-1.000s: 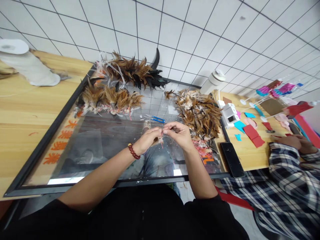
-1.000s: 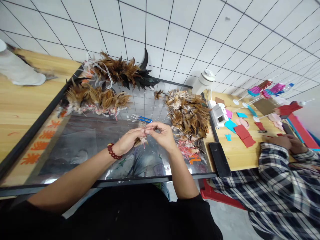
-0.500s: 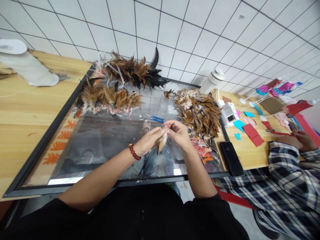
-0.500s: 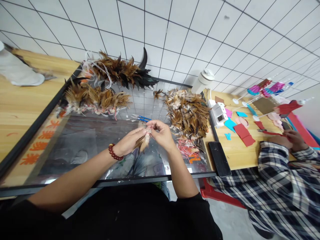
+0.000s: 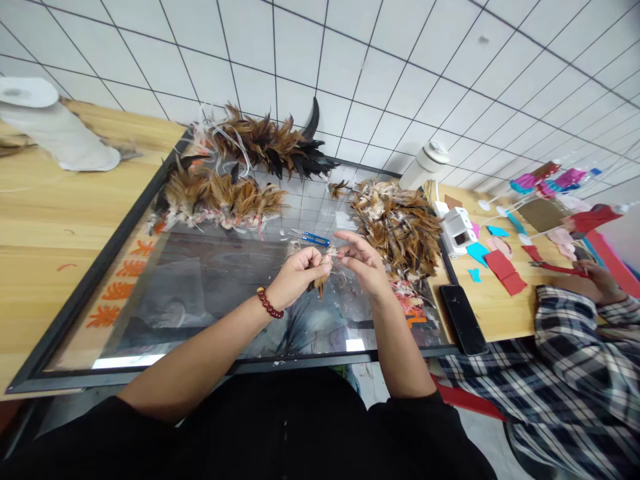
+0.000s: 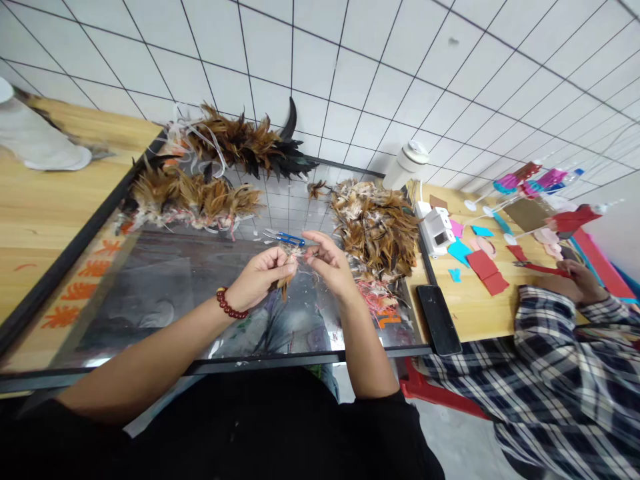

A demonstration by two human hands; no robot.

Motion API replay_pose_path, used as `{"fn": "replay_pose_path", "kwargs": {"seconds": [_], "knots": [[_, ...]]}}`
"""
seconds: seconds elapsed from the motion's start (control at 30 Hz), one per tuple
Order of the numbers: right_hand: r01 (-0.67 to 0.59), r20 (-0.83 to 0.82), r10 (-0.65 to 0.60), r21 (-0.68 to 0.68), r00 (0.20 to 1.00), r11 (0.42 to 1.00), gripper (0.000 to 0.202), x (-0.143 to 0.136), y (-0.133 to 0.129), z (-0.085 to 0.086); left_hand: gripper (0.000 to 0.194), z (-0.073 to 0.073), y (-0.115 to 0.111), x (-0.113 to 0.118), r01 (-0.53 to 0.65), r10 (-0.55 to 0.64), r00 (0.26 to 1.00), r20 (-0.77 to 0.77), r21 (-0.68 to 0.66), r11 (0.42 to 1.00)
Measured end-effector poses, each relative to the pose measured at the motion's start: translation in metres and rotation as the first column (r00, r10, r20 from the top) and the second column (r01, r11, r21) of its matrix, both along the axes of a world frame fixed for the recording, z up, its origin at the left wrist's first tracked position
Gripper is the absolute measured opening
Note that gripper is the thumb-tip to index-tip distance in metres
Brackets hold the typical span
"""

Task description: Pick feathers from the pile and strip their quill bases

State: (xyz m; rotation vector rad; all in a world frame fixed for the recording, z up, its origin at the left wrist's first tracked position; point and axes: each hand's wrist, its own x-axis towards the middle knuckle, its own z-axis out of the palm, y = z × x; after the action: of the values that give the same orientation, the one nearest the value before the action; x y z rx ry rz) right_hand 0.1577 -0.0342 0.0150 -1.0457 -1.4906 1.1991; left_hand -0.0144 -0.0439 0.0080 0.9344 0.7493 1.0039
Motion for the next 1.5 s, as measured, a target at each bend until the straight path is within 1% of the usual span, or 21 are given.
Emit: {"fn": "replay_pose_path", "kwargs": {"seconds": [0.07, 0.13, 0.2, 0.27, 0.33, 0.4, 0.5, 0.53, 0.6, 0.67, 0.77, 0.83, 0.9, 0.97, 1.07, 1.17, 1.27, 1.33, 1.4, 1.47, 1.5], "knots": [[-0.085, 0.003, 0.085, -0.035, 0.996, 0.996, 0.05, 0.001, -0.004, 0.006, 0.04, 0.0, 0.0, -0.001, 0.013, -0.013, 1.0, -0.009, -0.009, 1.0], [-0.125, 0.044, 0.127, -0.054, 0.991, 0.991, 0.048, -0.001, -0.006, 0.008, 0.039, -0.001, 0.0, -0.001, 0.025, -0.025, 1.0, -0.011, -0.011, 1.0], [-0.104, 0.068, 0.107, -0.052, 0.992, 0.993, 0.038, -0.005, -0.007, 0.006, 0.039, -0.002, -0.001, 0.0, 0.023, -0.023, 1.0, -0.019, -0.007, 1.0], [-0.053, 0.043, 0.055, -0.053, 0.998, 0.997, 0.029, -0.01, -0.005, 0.001, 0.039, -0.002, -0.001, 0.001, 0.025, -0.025, 0.999, -0.029, -0.007, 1.0], [-0.006, -0.004, 0.005, -0.078, 1.0, 0.997, 0.028, -0.013, -0.004, -0.003, 0.036, -0.002, -0.001, 0.001, 0.022, -0.022, 0.999, -0.04, 0.007, 1.0], [0.031, -0.025, -0.034, -0.111, 0.999, 0.993, 0.03, -0.014, -0.003, -0.005, 0.03, 0.0, 0.001, -0.002, -0.034, 0.038, 0.997, -0.061, 0.06, 0.998], [0.075, 0.003, -0.076, -0.138, 0.997, 0.988, 0.032, -0.015, -0.003, -0.005, 0.035, 0.005, 0.009, -0.009, -0.175, 0.191, 0.976, -0.1, 0.149, 0.973], [0.081, 0.015, -0.079, -0.137, 0.997, 0.987, 0.032, -0.015, -0.003, -0.005, 0.035, 0.006, 0.012, -0.012, -0.191, 0.208, 0.972, -0.107, 0.151, 0.97], [0.095, 0.04, -0.091, -0.104, 0.995, 0.99, 0.031, -0.016, -0.002, -0.007, 0.035, 0.007, 0.017, -0.016, -0.143, 0.155, 0.981, -0.118, 0.105, 0.984], [0.119, 0.068, -0.116, -0.04, 0.991, 0.992, 0.028, -0.018, -0.001, -0.009, 0.035, 0.006, 0.018, -0.017, -0.041, 0.045, 0.993, -0.109, 0.036, 0.999], [0.128, 0.14, -0.131, 0.029, 0.981, 0.991, 0.025, -0.02, 0.0, -0.013, 0.031, 0.001, 0.015, -0.013, 0.128, -0.133, 0.987, -0.091, -0.05, 0.99], [0.127, 0.165, -0.133, 0.042, 0.977, 0.991, 0.022, -0.021, 0.001, -0.015, 0.029, -0.003, 0.012, -0.009, 0.149, -0.158, 0.981, -0.115, -0.081, 0.986], [0.145, 0.148, -0.147, 0.025, 0.978, 0.989, 0.021, -0.021, 0.002, -0.016, 0.029, -0.005, 0.01, -0.006, 0.085, -0.097, 0.985, -0.144, -0.089, 0.992], [0.18, 0.132, -0.177, -0.009, 0.975, 0.984, 0.022, -0.018, 0.002, -0.016, 0.025, -0.006, 0.009, -0.005, 0.009, -0.021, 0.99, -0.141, -0.084, 0.996], [0.223, 0.191, -0.213, -0.03, 0.958, 0.974, 0.024, -0.014, 0.003, -0.015, 0.021, -0.004, 0.009, -0.004, -0.07, 0.06, 0.993, -0.103, -0.094, 0.993], [0.229, 0.288, -0.224, 0.014, 0.931, 0.973, 0.026, -0.011, 0.003, -0.014, 0.022, -0.002, 0.009, -0.004, -0.089, 0.082, 0.994, -0.069, -0.116, 0.989], [0.257, 0.345, -0.266, 0.071, 0.9, 0.964, 0.025, -0.011, 0.002, -0.014, 0.025, 0.0, 0.009, -0.004, -0.081, 0.083, 0.996, 0.007, -0.155, 0.985], [0.282, 0.334, -0.287, 0.064, 0.898, 0.957, 0.024, -0.012, 0.0, -0.014, 0.025, 0.002, 0.01, -0.005, -0.099, 0.109, 0.993, 0.049, -0.173, 0.98], [0.327, 0.308, -0.331, 0.066, 0.892, 0.943, 0.023, -0.015, -0.001, -0.013, 0.024, 0.002, 0.011, -0.006, -0.138, 0.15, 0.987, 0.059, -0.177, 0.975], [0.382, 0.279, -0.392, 0.093, 0.877, 0.92, 0.024, -0.02, -0.003, -0.012, 0.023, 0.002, 0.012, -0.006, -0.194, 0.204, 0.977, 0.054, -0.156, 0.969], [0.383, 0.26, -0.393, 0.09, 0.882, 0.919, 0.025, -0.023, -0.004, -0.012, 0.023, 0.001, 0.012, -0.007, -0.221, 0.229, 0.972, 0.043, -0.136, 0.966]]}}
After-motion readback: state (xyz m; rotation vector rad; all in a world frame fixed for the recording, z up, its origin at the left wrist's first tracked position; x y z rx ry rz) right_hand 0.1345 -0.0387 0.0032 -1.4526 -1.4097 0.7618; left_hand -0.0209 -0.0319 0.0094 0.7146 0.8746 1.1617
